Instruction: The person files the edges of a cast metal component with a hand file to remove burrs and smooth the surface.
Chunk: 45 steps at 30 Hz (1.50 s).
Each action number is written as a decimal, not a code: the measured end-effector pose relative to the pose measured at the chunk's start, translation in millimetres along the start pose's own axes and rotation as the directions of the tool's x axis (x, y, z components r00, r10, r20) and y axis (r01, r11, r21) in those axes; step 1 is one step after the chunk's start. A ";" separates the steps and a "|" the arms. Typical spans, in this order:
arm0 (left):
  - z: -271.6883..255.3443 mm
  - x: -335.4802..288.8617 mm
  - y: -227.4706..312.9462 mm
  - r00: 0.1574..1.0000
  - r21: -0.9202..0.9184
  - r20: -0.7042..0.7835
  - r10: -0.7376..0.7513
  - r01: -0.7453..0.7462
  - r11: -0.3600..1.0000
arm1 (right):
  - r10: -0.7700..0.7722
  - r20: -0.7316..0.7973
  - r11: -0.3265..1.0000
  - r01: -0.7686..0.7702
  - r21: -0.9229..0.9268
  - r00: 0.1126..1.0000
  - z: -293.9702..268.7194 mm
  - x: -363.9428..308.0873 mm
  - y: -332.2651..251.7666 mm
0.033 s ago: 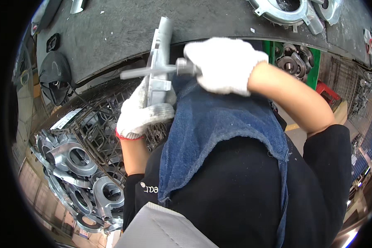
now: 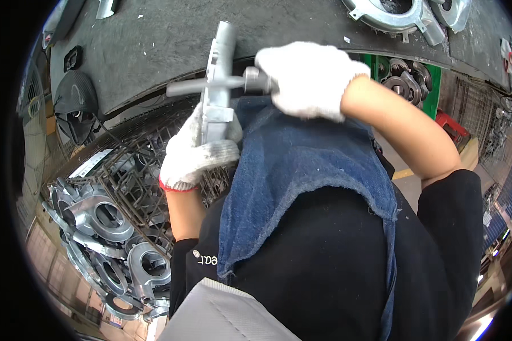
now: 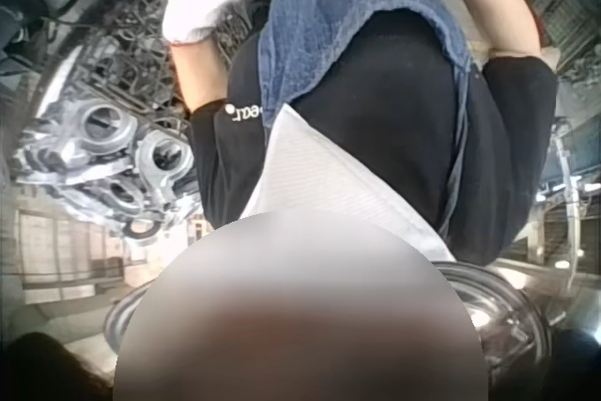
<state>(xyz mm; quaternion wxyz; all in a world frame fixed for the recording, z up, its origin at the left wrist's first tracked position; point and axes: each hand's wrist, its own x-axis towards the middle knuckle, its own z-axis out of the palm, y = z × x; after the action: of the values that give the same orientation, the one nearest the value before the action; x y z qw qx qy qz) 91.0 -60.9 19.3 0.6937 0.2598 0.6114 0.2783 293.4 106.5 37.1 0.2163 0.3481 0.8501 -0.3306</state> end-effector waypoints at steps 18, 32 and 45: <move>27.0 -22.8 40.7 0.942 -0.006 -0.336 0.013 -0.016 1.000 | -0.058 -0.469 0.966 -0.070 -0.250 0.881 -8.2 -2.9 11.1; 13.7 -24.2 19.8 0.914 0.485 -0.119 0.388 -0.288 0.826 | -0.172 -0.303 0.966 0.100 -0.238 0.938 -7.5 -15.3 8.0; 3.5 -27.2 23.5 0.977 0.314 -0.204 -0.052 0.116 0.942 | -0.077 -0.008 0.989 0.078 0.127 0.997 -24.2 -5.5 4.8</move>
<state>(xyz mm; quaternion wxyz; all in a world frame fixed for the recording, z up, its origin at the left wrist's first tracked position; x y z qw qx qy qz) 90.2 -63.4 55.4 0.5902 0.3156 0.7238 0.1680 297.3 123.9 55.0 0.1794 0.3284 0.8404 -0.3920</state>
